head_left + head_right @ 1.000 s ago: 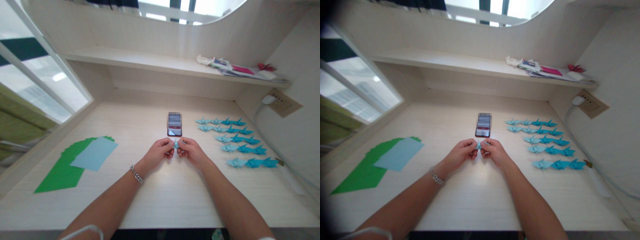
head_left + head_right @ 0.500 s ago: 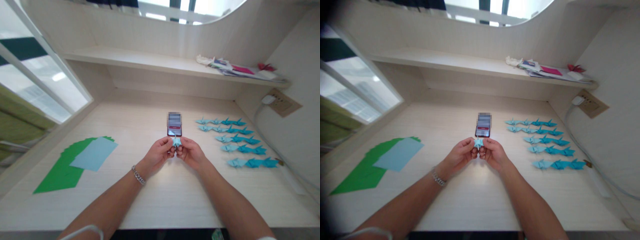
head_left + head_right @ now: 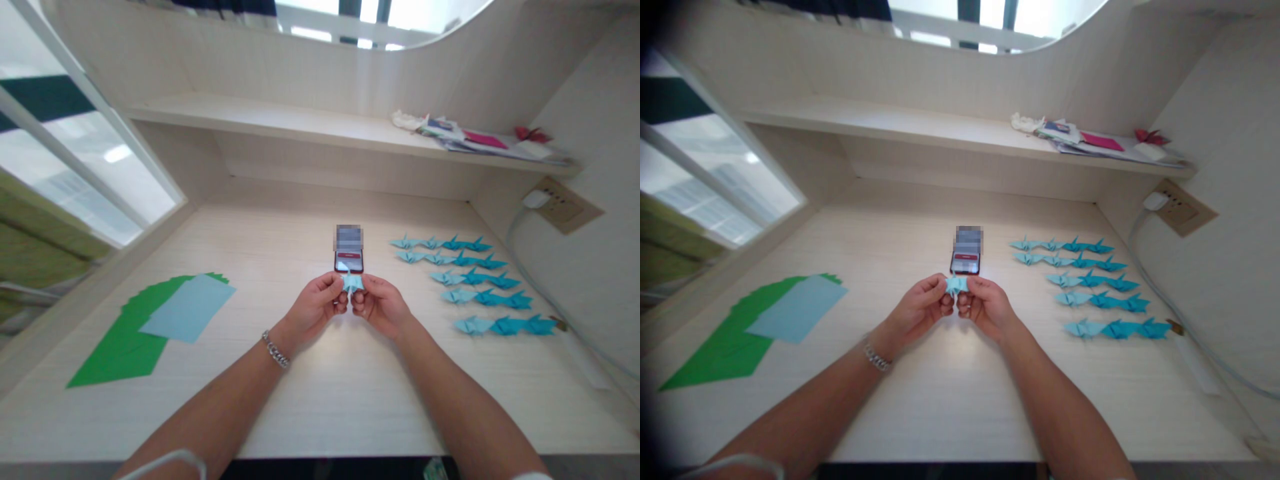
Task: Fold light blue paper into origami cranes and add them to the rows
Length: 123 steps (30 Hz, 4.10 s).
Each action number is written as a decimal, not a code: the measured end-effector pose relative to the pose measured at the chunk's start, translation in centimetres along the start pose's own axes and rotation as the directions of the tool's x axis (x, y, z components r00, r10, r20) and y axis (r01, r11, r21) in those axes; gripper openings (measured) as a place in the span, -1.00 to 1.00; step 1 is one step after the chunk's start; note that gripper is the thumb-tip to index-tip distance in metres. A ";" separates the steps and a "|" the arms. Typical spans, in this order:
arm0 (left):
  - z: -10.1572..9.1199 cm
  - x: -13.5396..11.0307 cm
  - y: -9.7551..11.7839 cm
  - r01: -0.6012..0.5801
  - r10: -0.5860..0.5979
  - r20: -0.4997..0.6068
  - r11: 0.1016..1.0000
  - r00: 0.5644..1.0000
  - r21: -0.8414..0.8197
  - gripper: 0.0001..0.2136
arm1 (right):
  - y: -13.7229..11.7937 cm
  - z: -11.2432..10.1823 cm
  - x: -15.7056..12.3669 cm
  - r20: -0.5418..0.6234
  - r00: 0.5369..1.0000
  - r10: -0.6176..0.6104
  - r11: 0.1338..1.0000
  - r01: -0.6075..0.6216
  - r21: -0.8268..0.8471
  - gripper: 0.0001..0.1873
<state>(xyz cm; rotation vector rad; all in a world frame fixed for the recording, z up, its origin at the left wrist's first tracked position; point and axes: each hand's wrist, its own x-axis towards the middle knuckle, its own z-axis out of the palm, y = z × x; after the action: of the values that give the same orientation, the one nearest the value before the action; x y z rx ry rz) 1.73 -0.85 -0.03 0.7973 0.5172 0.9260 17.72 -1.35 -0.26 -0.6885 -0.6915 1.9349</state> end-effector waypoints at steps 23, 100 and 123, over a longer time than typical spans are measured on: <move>-0.3 0.2 0.2 -0.023 0.024 -0.042 0.999 0.999 0.038 -0.79 | -0.1 -0.7 0.6 -0.170 0.981 -0.091 0.991 0.073 -0.111 -0.62; -1.5 1.2 -0.9 0.006 0.133 -0.290 0.901 0.948 0.434 -0.74 | -1.3 -3.1 0.6 -0.135 0.452 -0.882 0.142 -0.019 -0.990 -0.76; -1.8 1.5 -0.9 -0.004 0.152 -0.223 0.834 0.963 0.552 -0.74 | -2.1 -8.9 -1.6 -0.463 0.186 -0.867 0.372 -0.376 -0.849 -0.61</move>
<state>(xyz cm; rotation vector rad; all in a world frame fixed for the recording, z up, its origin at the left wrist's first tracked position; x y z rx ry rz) 1.72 0.82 -1.94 1.2319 1.0177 0.9757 25.83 -0.32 -4.54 -2.0062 -0.8566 0.0861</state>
